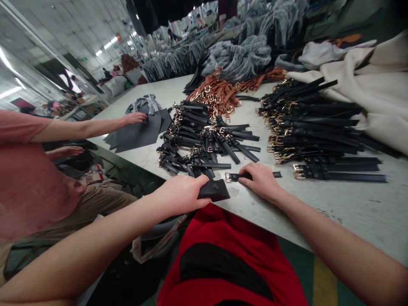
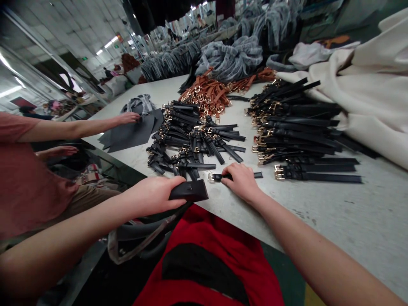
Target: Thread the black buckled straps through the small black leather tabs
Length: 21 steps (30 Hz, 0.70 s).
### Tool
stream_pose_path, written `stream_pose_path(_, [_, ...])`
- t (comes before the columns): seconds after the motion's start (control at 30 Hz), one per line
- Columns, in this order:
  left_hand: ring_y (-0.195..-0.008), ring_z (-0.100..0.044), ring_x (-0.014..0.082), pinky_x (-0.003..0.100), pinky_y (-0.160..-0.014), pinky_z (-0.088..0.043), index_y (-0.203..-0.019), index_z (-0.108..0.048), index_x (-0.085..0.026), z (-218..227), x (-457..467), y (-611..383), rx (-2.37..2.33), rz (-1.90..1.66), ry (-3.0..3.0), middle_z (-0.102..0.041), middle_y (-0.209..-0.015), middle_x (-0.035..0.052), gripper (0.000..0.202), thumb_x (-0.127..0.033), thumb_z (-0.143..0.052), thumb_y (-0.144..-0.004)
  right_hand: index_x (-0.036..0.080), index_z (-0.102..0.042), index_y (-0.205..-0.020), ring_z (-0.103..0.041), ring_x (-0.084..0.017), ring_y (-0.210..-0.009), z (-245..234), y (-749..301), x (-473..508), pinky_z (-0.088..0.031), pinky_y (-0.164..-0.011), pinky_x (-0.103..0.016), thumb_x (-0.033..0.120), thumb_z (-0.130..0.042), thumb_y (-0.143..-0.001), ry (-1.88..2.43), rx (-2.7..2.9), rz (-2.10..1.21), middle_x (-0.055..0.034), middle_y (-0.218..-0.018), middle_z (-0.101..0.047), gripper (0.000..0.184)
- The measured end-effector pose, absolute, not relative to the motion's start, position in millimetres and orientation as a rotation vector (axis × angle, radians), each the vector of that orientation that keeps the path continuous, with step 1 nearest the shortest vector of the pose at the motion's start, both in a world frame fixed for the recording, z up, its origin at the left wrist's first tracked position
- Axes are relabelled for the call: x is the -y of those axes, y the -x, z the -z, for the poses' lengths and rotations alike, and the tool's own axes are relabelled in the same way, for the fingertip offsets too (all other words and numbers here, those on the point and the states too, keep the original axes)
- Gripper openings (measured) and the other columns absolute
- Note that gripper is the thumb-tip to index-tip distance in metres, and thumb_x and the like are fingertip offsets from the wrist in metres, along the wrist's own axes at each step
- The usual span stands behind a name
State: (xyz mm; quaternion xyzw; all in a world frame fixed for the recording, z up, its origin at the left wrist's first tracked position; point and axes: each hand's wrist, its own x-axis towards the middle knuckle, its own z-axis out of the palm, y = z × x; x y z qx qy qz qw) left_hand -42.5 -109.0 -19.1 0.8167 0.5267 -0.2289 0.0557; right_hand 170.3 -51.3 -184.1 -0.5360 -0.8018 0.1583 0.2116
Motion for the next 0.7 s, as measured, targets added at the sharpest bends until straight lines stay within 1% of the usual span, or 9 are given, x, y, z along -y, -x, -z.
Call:
stream_pose_path(0.13, [-0.073, -0.062, 0.0215, 0.028, -0.059, -0.044, -0.103, -0.051, -0.024, 19, 106, 39, -1.602, 0.707, -2.464, -0.066, -0.084, 0.0054, 0.04, -0.052, -0.043, -0.076, 0.023, -0.06, -0.076, -0.049, -0.019, -0.086, 185, -171, 50, -0.027, -0.067, -0.03, 0.031, -0.055, -0.073, 1.493, 2.22, -0.497, -0.0015, -0.088, -0.06, 0.01])
stream_pose_path(0.27, [-0.075, -0.062, 0.0213, 0.028, -0.061, -0.045, -0.104, -0.051, -0.024, 20, 104, 36, -1.614, 0.729, -2.433, -0.066, -0.085, 0.0053, 0.041, -0.052, -0.044, -0.075, 0.024, -0.061, -0.085, -0.049, -0.02, -0.089, 186, -171, 50, -0.027, -0.069, -0.03, 0.03, -0.055, -0.074, 1.479, 2.205, -0.487, -0.0007, -0.092, -0.061, 0.013])
stream_pose_path(0.37, [-0.076, -0.062, 0.0214, 0.028, -0.062, -0.045, -0.106, -0.05, -0.024, 21, 103, 34, -1.606, 0.727, -2.432, -0.066, -0.087, 0.0055, 0.042, -0.052, -0.045, -0.075, 0.025, -0.061, -0.081, -0.049, -0.019, -0.089, 186, -172, 50, -0.027, -0.069, -0.031, 0.029, -0.054, -0.074, 1.459, 2.232, -0.492, 0.0, -0.091, -0.061, 0.01])
stream_pose_path(0.5, [-0.075, -0.062, 0.022, 0.028, -0.061, -0.045, -0.106, -0.05, -0.024, 22, 103, 33, -1.597, 0.726, -2.455, -0.066, -0.087, 0.0054, 0.041, -0.051, -0.044, -0.075, 0.024, -0.061, -0.083, -0.05, -0.02, -0.089, 185, -173, 49, -0.027, -0.069, -0.031, 0.029, -0.054, -0.074, 1.464, 2.221, -0.506, -0.0008, -0.091, -0.061, 0.012])
stream_pose_path(0.6, [-0.075, -0.062, 0.0224, 0.028, -0.061, -0.045, -0.106, -0.049, -0.025, 22, 103, 32, -1.594, 0.725, -2.467, -0.066, -0.086, 0.0055, 0.041, -0.051, -0.044, -0.076, 0.024, -0.061, -0.08, -0.05, -0.019, -0.089, 185, -173, 49, -0.028, -0.071, -0.031, 0.027, -0.053, -0.074, 1.431, 2.242, -0.532, -0.0006, -0.091, -0.061, 0.01])
stream_pose_path(0.7, [-0.075, -0.062, 0.0217, 0.028, -0.062, -0.045, -0.107, -0.049, -0.024, 21, 104, 31, -1.621, 0.741, -2.443, -0.066, -0.087, 0.006, 0.042, -0.051, -0.044, -0.075, 0.022, -0.058, -0.086, -0.05, -0.019, -0.086, 184, -173, 51, -0.03, -0.072, -0.031, 0.027, -0.053, -0.071, 1.461, 2.179, -0.521, -0.0019, -0.09, -0.061, 0.016])
